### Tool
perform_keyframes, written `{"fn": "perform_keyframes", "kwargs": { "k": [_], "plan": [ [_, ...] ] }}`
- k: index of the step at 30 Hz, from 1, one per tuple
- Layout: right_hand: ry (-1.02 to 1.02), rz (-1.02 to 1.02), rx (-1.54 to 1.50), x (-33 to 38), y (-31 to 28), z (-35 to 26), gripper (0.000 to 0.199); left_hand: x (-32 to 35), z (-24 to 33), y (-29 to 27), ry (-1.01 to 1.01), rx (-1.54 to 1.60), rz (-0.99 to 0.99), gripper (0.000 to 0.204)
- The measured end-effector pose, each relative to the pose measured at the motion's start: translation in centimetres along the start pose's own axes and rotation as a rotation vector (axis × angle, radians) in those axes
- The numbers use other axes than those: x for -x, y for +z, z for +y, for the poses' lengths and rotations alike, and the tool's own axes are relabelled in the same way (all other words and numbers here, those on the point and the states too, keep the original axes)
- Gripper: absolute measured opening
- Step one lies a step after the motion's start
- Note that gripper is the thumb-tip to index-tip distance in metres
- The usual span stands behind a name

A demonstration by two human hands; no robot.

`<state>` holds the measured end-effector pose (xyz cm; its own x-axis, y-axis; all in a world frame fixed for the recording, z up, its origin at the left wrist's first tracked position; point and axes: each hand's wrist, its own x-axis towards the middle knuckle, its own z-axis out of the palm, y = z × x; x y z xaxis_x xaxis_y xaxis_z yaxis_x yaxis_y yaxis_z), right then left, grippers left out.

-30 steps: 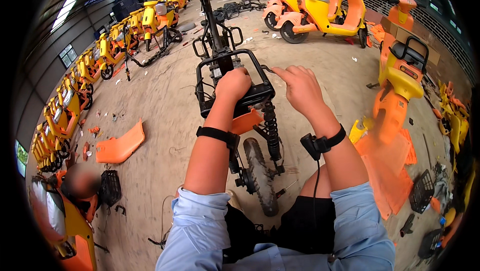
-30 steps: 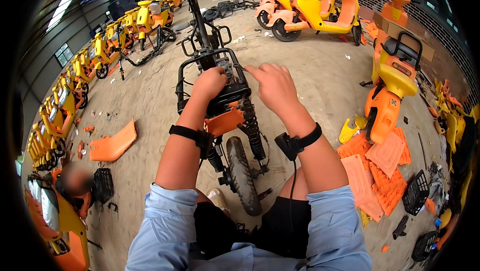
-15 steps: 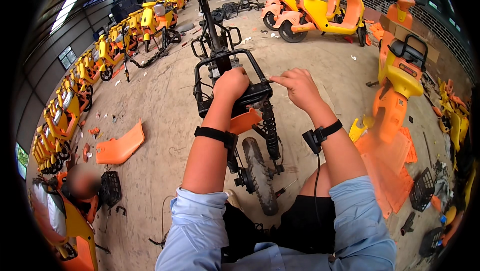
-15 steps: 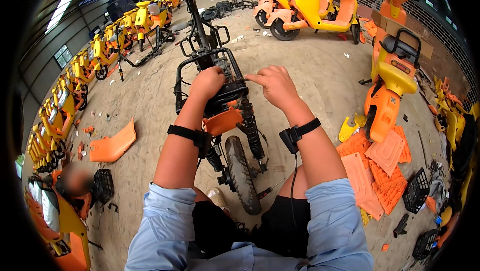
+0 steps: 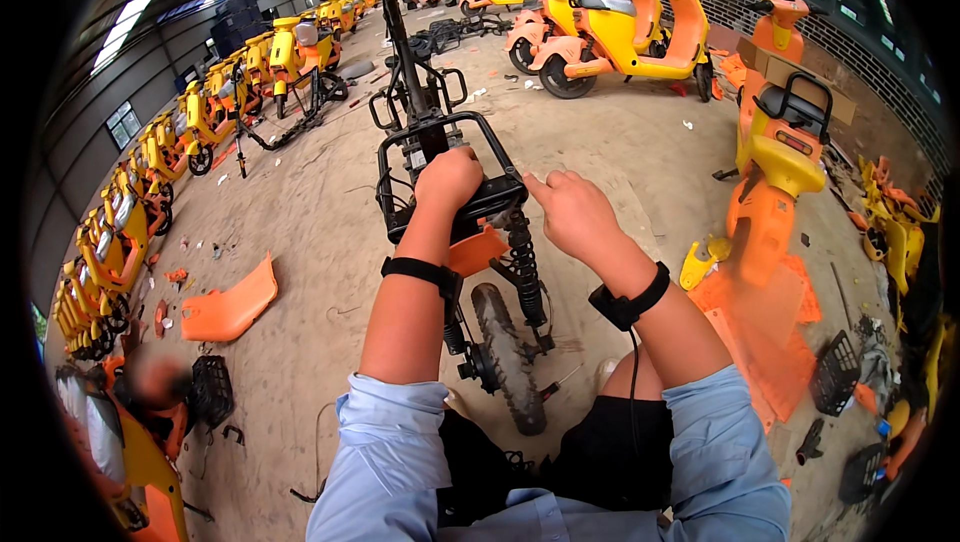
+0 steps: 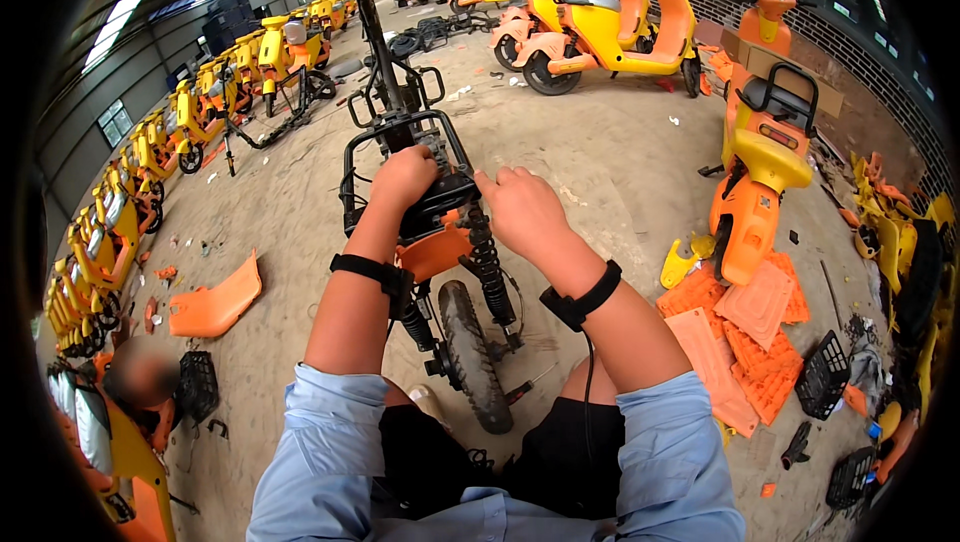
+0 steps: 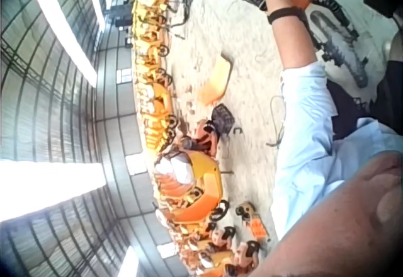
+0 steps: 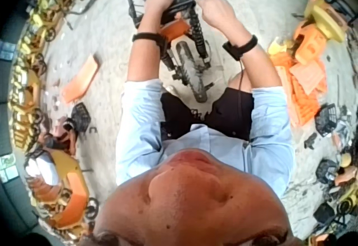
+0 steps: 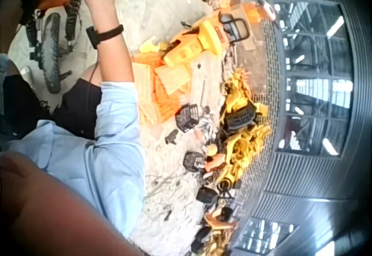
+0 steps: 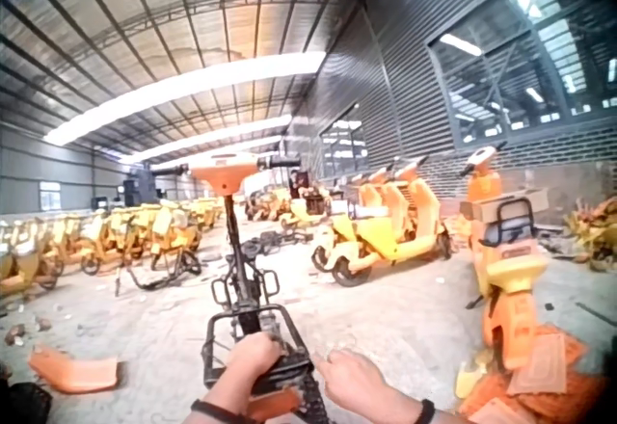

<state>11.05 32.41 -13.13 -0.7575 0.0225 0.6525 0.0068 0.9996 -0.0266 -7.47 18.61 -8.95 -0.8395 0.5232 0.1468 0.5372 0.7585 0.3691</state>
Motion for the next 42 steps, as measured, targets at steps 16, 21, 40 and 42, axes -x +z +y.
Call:
{"fn": "perform_keyframes", "kwargs": {
  "k": [16, 21, 40, 42],
  "plan": [
    [0.015, 0.136, -0.161, -2.2, -2.0, 1.1, 0.049, 0.2, 0.3, 0.1, 0.035, 0.024, 0.017, 0.036],
    [-0.030, 0.001, -0.281, -1.6, 0.8, 5.5, 0.050, 0.0, 0.0, 0.4, 0.041, 0.034, 0.020, 0.036],
    [-0.059, 0.136, -0.216, -1.7, 2.2, 5.6, 0.047, 0.0, -0.2, 0.4, 0.039, 0.049, 0.048, 0.035],
    [-0.068, 0.123, -0.207, -1.8, 2.5, 5.7, 0.047, 0.1, -0.2, 0.4, 0.043, 0.054, 0.053, 0.035]
  ]
}}
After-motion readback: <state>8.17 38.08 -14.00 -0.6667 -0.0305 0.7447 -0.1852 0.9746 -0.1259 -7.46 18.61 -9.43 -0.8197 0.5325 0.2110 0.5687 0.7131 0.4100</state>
